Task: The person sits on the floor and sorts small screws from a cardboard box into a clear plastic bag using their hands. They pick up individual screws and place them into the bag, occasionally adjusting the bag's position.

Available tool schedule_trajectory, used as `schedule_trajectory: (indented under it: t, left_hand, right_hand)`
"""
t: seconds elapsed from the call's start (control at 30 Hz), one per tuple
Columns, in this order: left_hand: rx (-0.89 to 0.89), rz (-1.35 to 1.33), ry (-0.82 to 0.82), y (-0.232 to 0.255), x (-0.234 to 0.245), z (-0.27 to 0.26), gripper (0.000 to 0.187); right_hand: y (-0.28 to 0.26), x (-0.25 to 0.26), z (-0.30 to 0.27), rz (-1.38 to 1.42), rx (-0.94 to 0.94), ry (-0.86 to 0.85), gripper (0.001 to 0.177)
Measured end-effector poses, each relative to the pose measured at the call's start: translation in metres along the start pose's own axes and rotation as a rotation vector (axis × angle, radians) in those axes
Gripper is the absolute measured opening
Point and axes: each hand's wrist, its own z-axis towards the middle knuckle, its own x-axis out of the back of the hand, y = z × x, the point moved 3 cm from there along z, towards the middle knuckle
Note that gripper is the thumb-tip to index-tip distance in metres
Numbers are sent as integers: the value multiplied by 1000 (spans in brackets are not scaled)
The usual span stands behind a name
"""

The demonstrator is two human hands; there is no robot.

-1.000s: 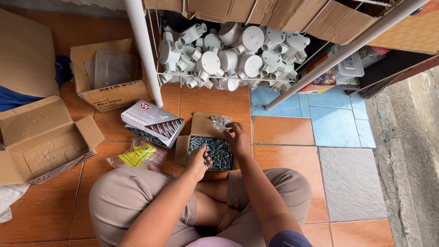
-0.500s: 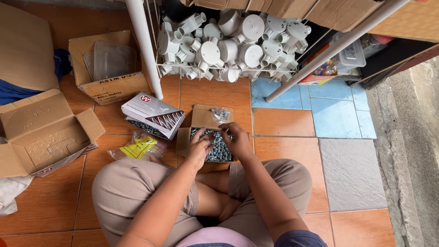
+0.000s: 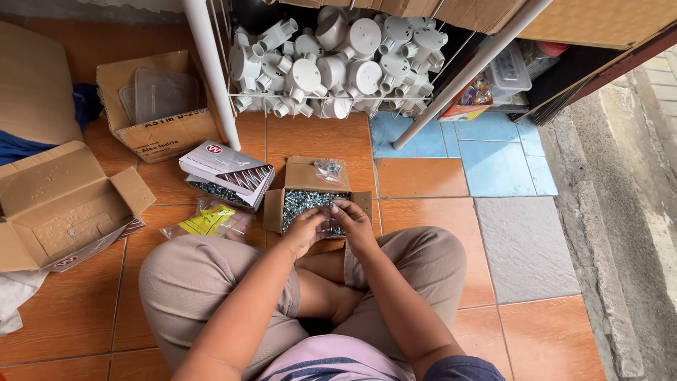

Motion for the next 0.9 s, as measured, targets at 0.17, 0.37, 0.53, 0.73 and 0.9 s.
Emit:
schedule_trajectory:
  t: [0.17, 0.37, 0.53, 0.73, 0.9]
  left_hand:
    - [-77, 253, 12, -9, 5, 1, 18]
    - [-377, 691, 85, 19, 4, -15, 20]
    - [-565, 1112, 179, 41, -14, -43, 22]
    - [-521, 1177, 169, 40, -12, -40, 19]
    - [-594, 1149, 136, 44, -18, -47, 18]
  right_hand:
    - [4, 4, -2, 63, -148, -50, 22]
    - [-3, 14, 8, -146, -39, -59, 24]
    - [-6, 20, 8, -327, 44, -52, 23]
    - [-13, 11, 8, -399, 37, -112, 19]
    - [-7, 17, 14, -314, 20, -198, 32]
